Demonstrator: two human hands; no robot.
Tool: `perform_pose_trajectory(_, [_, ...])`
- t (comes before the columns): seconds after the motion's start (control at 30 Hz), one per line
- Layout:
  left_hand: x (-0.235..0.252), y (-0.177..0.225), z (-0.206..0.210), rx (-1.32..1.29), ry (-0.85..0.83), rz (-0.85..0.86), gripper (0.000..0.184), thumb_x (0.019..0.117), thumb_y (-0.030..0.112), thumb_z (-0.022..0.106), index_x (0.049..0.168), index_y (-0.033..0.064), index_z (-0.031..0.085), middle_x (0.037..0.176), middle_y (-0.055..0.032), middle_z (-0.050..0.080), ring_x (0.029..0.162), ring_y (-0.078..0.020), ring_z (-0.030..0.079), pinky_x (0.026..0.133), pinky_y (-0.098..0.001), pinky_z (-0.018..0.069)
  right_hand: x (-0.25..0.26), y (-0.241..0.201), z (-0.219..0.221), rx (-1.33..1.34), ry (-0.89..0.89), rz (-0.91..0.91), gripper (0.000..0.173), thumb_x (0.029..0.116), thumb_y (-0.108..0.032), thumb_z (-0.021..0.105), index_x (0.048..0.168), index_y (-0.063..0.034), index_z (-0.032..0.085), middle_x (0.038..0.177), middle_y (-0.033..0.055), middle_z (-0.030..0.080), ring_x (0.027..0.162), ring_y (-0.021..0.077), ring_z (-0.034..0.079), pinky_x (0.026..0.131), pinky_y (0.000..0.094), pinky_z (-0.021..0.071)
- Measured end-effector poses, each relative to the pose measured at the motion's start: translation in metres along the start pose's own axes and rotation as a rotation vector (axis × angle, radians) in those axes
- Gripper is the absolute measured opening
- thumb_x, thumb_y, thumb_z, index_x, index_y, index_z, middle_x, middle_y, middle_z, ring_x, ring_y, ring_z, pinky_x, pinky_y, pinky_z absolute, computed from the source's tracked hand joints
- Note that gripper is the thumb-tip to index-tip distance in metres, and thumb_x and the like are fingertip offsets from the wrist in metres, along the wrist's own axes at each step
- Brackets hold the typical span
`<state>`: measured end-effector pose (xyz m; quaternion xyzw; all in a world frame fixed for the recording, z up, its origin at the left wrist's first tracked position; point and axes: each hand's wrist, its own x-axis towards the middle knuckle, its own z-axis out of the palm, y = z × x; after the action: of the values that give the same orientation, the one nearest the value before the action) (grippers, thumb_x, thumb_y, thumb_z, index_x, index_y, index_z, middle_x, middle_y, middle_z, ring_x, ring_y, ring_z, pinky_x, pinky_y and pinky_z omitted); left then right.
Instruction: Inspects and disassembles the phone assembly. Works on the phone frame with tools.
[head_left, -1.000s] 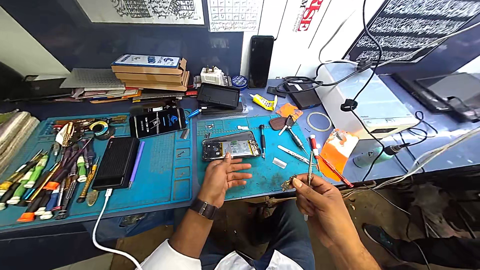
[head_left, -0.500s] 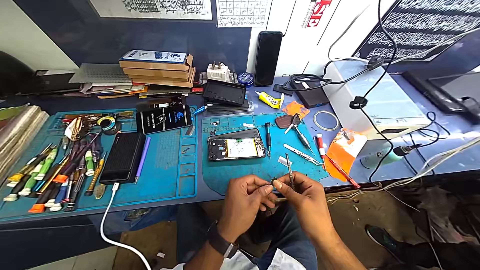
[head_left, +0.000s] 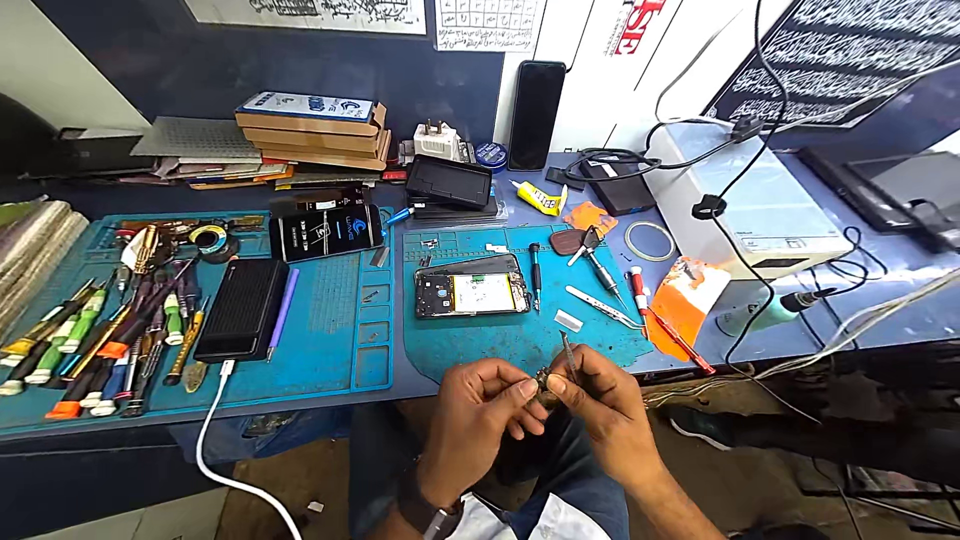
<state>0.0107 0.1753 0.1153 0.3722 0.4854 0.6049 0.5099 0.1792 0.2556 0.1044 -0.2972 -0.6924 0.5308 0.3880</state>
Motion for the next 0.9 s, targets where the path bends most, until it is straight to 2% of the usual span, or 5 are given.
perform_pose_trajectory(0.1, [-0.004,-0.008,0.0,0.629,0.202,0.29,0.014,0.0971,0.019,0.064,0.091,0.0137,0.075,0.078,0.0062,0.074,0.068,-0.004,0.071,0.062,-0.0232,0.0622,-0.003,-0.001,0.003,-0.192,0.044,-0.042,0.017,0.1001,-0.024,0.06,0.088,-0.0146,0.064,0.073,-0.0031,0.057,0.06,0.0087,0.053,0.053,0.0246,0.0458])
perform_pose_trajectory(0.2, [-0.001,-0.011,-0.008,0.965,0.339,0.389,0.017,0.0945,0.025,0.062,0.089,0.0181,0.076,0.073,0.0084,0.071,0.065,-0.0032,0.068,0.058,-0.0266,0.0579,-0.001,-0.008,-0.003,-0.175,0.045,-0.021,0.017,0.0987,-0.026,0.062,0.087,-0.0141,0.065,0.069,-0.0023,0.056,0.056,0.0091,0.052,0.049,0.0235,0.0453])
perform_pose_trajectory(0.4, [0.001,0.005,-0.017,0.025,0.082,-0.004,0.014,0.101,0.005,0.059,0.099,-0.0041,0.07,0.082,-0.0192,0.075,0.068,-0.0253,0.075,0.062,-0.0337,0.0636,0.056,0.0,-0.044,-0.584,0.193,0.156,0.018,0.0913,-0.028,0.078,0.085,-0.0127,0.07,0.068,-0.0006,0.062,0.055,0.0145,0.054,0.052,0.0391,0.0459])
perform_pose_trajectory(0.7, [-0.005,0.002,-0.023,-0.467,0.002,-0.171,0.021,0.1071,0.009,0.046,0.104,-0.0027,0.063,0.085,-0.0194,0.071,0.067,-0.0192,0.071,0.063,-0.0286,0.0607,0.106,0.022,-0.068,-1.203,0.173,0.127,0.028,0.0986,-0.009,0.06,0.125,-0.0057,0.07,0.111,0.0233,0.064,0.104,0.0437,0.064,0.083,0.0604,0.0527])
perform_pose_trajectory(0.9, [-0.004,-0.01,-0.017,-0.586,0.051,-0.182,0.023,0.1083,0.012,0.044,0.103,0.0,0.063,0.086,-0.0161,0.07,0.067,-0.0165,0.068,0.062,-0.0266,0.0589,0.048,-0.02,-0.026,-0.2,0.084,-0.07,0.029,0.0987,-0.022,0.067,0.123,-0.0057,0.071,0.106,0.0091,0.074,0.093,0.0203,0.073,0.083,0.0382,0.0633])
